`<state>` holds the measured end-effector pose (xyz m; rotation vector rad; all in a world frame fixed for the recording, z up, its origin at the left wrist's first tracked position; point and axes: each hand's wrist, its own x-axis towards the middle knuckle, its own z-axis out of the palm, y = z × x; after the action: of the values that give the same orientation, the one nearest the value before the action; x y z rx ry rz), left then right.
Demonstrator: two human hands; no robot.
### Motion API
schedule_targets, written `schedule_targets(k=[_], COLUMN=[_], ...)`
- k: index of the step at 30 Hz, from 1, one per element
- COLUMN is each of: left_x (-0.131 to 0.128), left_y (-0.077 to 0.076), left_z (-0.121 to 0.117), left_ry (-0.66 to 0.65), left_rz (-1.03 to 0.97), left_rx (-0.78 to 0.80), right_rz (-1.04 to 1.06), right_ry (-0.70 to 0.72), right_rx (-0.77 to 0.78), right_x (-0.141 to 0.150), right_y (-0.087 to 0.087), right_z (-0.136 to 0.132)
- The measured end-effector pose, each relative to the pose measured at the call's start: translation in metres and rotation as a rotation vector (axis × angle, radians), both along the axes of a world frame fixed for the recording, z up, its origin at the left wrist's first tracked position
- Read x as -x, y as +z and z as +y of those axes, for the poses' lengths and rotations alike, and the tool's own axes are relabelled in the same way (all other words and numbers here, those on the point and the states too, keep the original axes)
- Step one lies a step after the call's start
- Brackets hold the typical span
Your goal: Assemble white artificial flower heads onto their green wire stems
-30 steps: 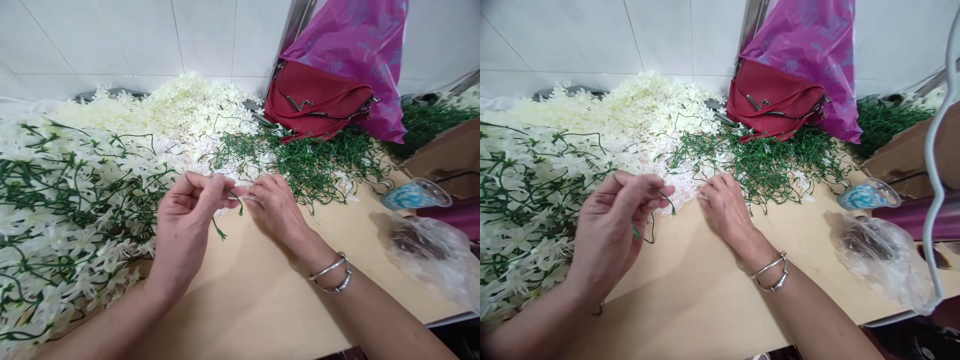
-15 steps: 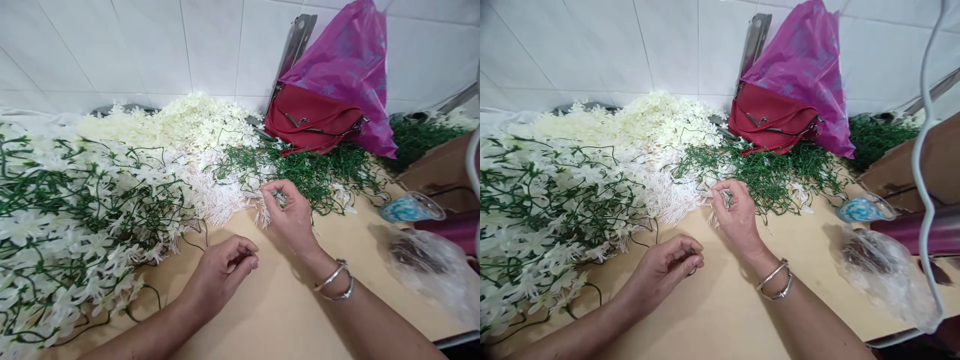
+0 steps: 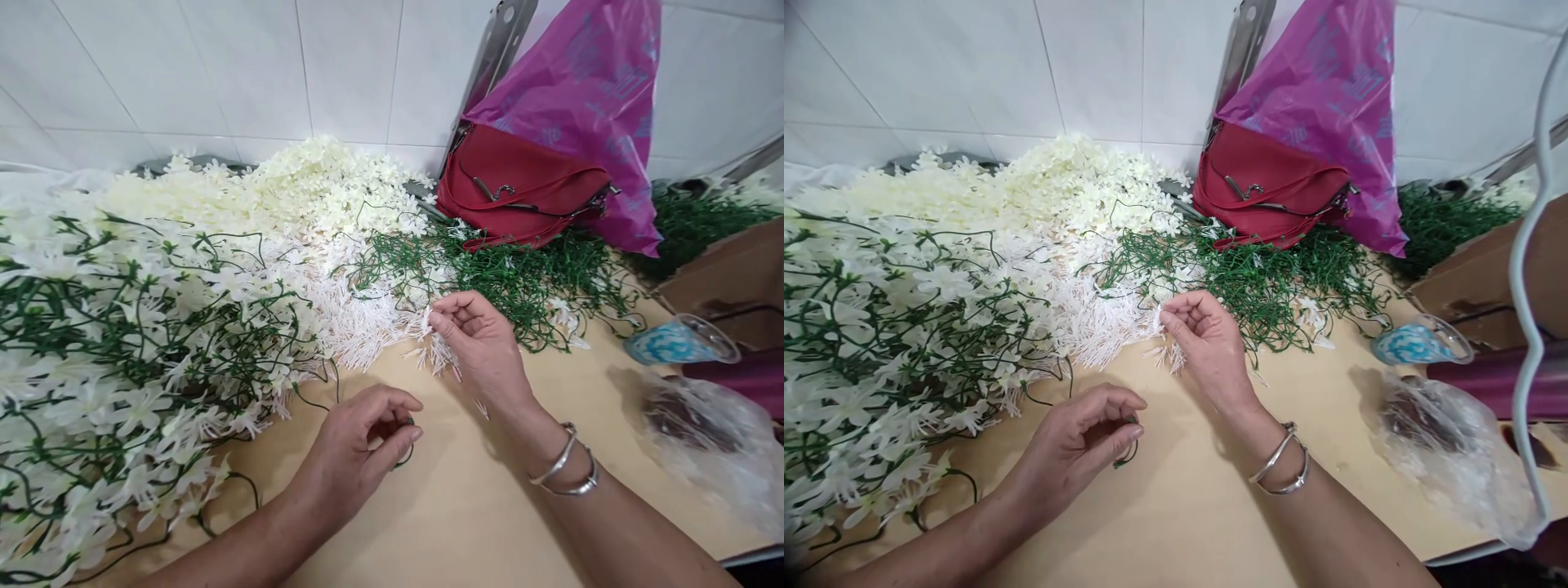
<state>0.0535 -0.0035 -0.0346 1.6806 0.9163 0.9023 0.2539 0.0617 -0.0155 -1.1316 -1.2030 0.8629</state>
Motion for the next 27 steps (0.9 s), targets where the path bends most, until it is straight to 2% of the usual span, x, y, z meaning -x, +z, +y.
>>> schedule_targets(k=[6, 16, 27], left_x=[0.001, 0.003, 0.004], left_y=[0.003, 0.002, 0.002], left_z=[0.002, 0.003, 0.003], left_ry=[0.037, 0.035, 0.022], left_rz=[-0.005, -0.014, -0.016], left_rx=[0.001, 0.027, 0.034], right_rz=[0.018, -0.13, -0.277], right_ry=[0.143, 0.136, 0.25], right_rx=[0.051, 0.039, 0.08], right_x=[0.001, 0.002, 0.009], right_y=[-0.002, -0.004, 0.0], right_z=[-0.001, -0.004, -0.012])
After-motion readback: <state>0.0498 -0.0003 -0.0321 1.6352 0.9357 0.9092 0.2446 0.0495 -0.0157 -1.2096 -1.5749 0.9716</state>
